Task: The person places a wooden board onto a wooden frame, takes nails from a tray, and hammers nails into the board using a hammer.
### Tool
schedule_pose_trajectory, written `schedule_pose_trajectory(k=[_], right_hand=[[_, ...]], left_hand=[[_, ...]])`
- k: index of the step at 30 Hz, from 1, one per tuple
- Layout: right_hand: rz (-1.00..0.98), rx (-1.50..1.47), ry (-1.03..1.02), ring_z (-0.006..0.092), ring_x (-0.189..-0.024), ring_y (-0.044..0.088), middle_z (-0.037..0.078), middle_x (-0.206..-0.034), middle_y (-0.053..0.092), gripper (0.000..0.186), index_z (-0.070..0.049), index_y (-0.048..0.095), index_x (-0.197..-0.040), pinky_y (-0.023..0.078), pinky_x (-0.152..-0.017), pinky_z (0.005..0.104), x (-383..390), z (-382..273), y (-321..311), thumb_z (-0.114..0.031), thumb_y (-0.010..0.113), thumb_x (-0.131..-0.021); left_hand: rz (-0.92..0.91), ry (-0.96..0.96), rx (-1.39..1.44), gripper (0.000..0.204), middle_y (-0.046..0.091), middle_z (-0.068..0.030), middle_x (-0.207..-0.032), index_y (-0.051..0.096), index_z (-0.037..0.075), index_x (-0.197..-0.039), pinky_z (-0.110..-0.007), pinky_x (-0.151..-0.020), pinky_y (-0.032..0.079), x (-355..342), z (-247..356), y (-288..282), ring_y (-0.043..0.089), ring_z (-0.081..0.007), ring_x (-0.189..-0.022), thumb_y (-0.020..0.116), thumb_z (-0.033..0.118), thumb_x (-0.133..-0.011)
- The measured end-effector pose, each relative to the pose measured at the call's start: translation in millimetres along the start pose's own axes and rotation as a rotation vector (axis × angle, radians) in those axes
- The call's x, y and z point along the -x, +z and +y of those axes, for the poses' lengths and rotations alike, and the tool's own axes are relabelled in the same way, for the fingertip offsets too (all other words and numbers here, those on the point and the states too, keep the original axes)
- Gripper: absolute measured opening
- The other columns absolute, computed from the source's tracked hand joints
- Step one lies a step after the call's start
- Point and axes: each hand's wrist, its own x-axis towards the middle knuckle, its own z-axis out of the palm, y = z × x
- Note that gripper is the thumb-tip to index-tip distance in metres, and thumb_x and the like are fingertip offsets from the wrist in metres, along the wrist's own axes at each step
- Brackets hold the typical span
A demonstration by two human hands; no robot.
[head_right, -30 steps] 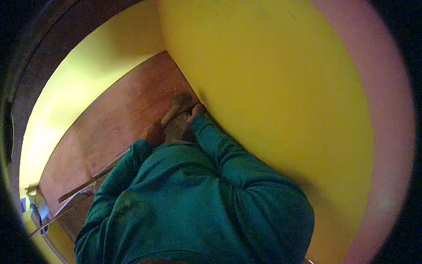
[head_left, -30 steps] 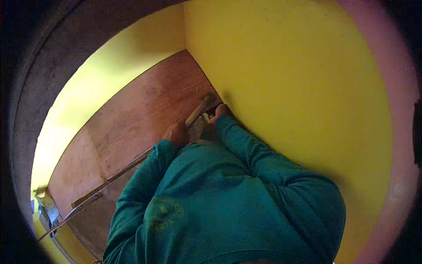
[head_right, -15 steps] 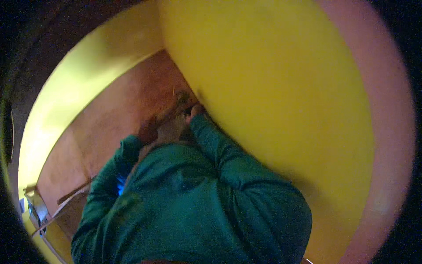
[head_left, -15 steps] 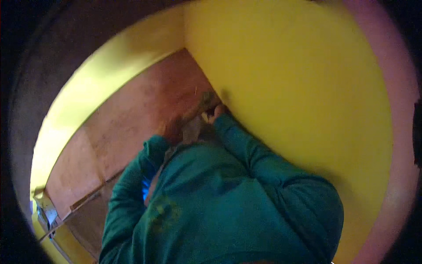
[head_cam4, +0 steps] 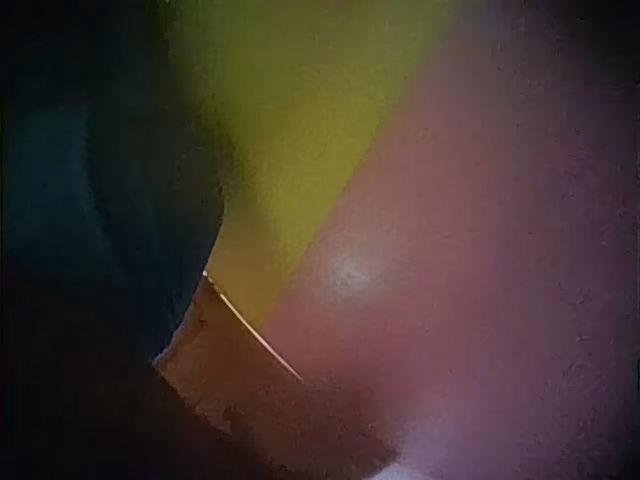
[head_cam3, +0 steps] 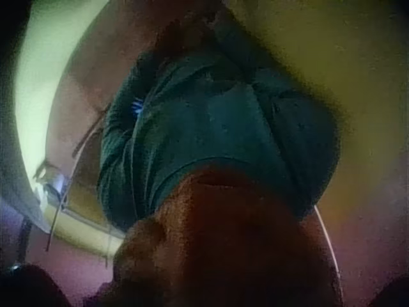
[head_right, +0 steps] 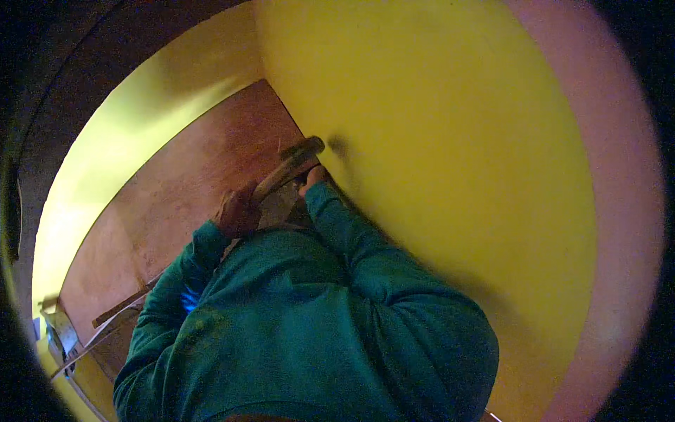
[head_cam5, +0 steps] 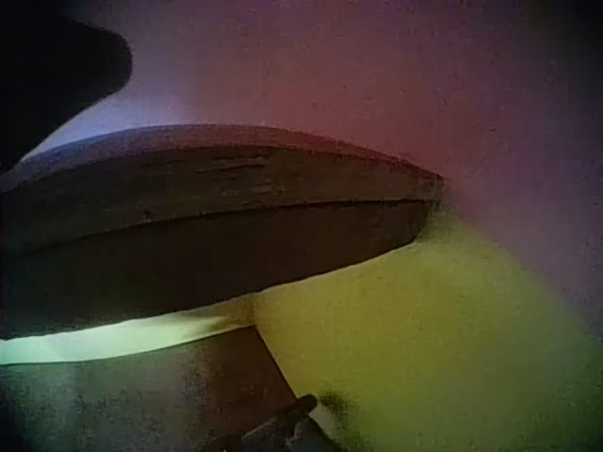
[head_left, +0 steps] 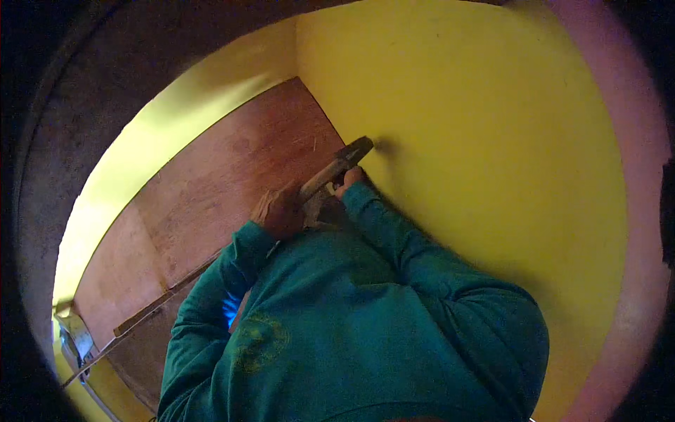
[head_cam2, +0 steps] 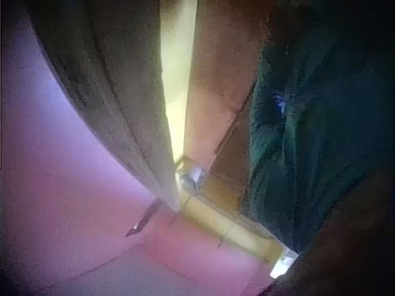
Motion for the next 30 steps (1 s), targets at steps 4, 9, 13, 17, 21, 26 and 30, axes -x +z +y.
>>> schedule_pose_trajectory(k=[4, 9, 13, 17, 21, 26, 30], right_hand=[[-0.059, 0.03, 0.011, 0.0253, -0.086, 0.055, 0.008, -0.097, 0.056, 0.028, -0.007, 0.052, -0.104, 0.05, -0.07, 0.0395, 6.4, 13.4, 15.9, -0.025, 0.035, -0.091], [-0.202, 0.142, 0.024, 0.0227, -0.088, 0.058, 0.009, -0.098, 0.058, 0.026, -0.009, 0.053, -0.102, 0.05, -0.066, 0.0376, -2.0, 14.3, -9.6, -0.026, 0.036, -0.092], [-0.22, 0.412, 0.107, 0.0245, -0.072, 0.062, 0.01, -0.086, 0.061, 0.026, -0.008, 0.053, -0.104, 0.044, -0.054, 0.0348, -49.4, -0.4, -51.2, -0.025, 0.039, -0.091], [-0.17, 0.775, 0.258, 0.0266, -0.062, 0.061, 0.012, -0.09, 0.062, 0.029, -0.004, 0.051, -0.108, 0.04, -0.05, 0.0339, -17.1, 21.4, -66.6, -0.025, 0.042, -0.09], [-0.607, 1.668, -0.393, 0.0245, -0.072, 0.06, 0.013, -0.087, 0.061, 0.031, -0.001, 0.051, -0.108, 0.045, -0.059, 0.0357, -8.1, 62.3, -114.9, -0.024, 0.046, -0.089], [-0.623, 1.804, -0.608, 0.0207, -0.08, 0.058, 0.014, -0.088, 0.061, 0.026, 0.0, 0.052, -0.104, 0.048, -0.069, 0.037, 90.2, 69.8, -97.0, -0.02, 0.047, -0.087], [-0.71, 1.366, -0.508, 0.0234, -0.078, 0.058, 0.016, -0.088, 0.061, 0.025, -0.002, 0.054, -0.101, 0.047, -0.072, 0.0367, 119.8, 84.4, -95.2, -0.018, 0.049, -0.083]], left_hand=[[-0.013, -0.256, -0.01, 0.032, 0.061, -0.0226, -0.077, 0.059, 0.006, -0.095, -0.048, -0.066, 0.047, -0.8, -25.1, 21.6, 0.06, -0.0401, -0.077, 0.059, 0.014, -0.063], [-0.094, -0.001, -0.192, 0.03, 0.058, -0.0219, -0.074, 0.056, 0.002, -0.093, -0.047, -0.063, 0.045, 14.6, -62.5, 13.5, 0.058, -0.0407, -0.071, 0.055, 0.011, -0.064], [-0.053, -0.25, -0.14, 0.023, 0.057, -0.0231, -0.075, 0.054, 0.001, -0.084, -0.047, -0.065, 0.045, 37.5, -36.1, -15.6, 0.057, -0.0404, -0.073, 0.059, 0.016, -0.067], [0.141, -0.387, -0.058, 0.025, 0.06, -0.0256, -0.082, 0.054, 0.0, -0.086, -0.048, -0.065, 0.046, 55.4, -69.3, -35.1, 0.059, -0.0423, -0.075, 0.06, 0.021, -0.074], [0.382, -0.385, -0.103, 0.029, 0.059, -0.0249, -0.082, 0.052, -0.001, -0.093, -0.049, -0.067, 0.045, 7.4, -116.1, -49.3, 0.058, -0.042, -0.08, 0.058, 0.022, -0.076], [0.229, -0.348, -0.321, 0.03, 0.058, -0.0254, -0.088, 0.05, 0.0, -0.1, -0.047, -0.068, 0.048, -24.6, -184.5, -51.4, 0.059, -0.0398, -0.083, 0.055, 0.019, -0.078], [0.149, -0.435, -0.379, 0.032, 0.06, -0.0221, -0.083, 0.052, 0.0, -0.092, -0.045, -0.066, 0.049, -19.6, -280.6, -75.8, 0.06, -0.0382, -0.079, 0.063, 0.023, -0.073]])
